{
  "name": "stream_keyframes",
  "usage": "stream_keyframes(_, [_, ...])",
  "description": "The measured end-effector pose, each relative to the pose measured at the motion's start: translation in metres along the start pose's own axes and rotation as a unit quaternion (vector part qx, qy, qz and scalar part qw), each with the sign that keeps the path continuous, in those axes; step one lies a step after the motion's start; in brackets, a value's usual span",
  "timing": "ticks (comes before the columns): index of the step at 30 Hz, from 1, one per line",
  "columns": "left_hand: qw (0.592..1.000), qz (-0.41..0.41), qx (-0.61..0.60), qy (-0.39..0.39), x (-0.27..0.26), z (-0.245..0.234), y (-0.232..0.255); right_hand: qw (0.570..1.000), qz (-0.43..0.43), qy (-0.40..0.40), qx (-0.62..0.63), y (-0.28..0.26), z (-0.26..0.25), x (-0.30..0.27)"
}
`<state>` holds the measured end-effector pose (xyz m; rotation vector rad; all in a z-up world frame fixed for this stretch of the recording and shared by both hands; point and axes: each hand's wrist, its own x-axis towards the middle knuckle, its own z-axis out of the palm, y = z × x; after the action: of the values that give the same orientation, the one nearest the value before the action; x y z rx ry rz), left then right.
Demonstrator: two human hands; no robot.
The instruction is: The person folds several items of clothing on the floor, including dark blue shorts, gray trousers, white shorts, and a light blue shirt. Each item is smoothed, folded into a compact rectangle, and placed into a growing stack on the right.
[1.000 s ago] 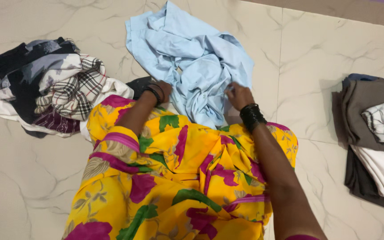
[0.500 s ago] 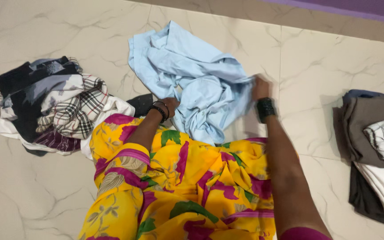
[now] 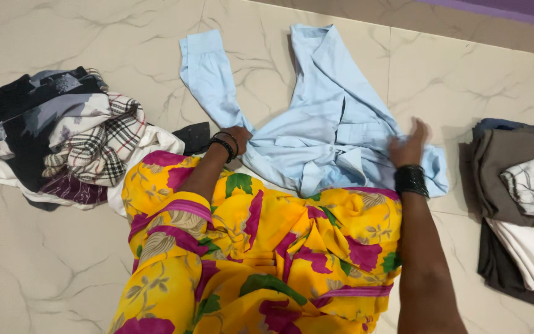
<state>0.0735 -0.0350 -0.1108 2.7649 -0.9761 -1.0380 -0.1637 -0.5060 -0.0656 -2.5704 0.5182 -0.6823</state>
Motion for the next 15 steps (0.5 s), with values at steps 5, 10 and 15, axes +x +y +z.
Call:
stream_keyframes(5, [0.990, 0.011, -0.063, 0.127, 0.011, -0.015, -0.052, 0.893, 0.075, -0.374, -0.239, -0.041, 0.063, 0.003])
stream_keyframes(10, [0.972, -0.083, -0.111, 0.188, -0.002, -0.039, -0.075, 0.934, -0.016, -0.347, -0.085, -0.035, 0.089, -0.010])
stream_keyframes(15, [0.962, -0.003, -0.060, 0.266, 0.000, -0.037, -0.046, 0.956, 0.148, -0.195, -0.163, 0.014, 0.018, 0.016])
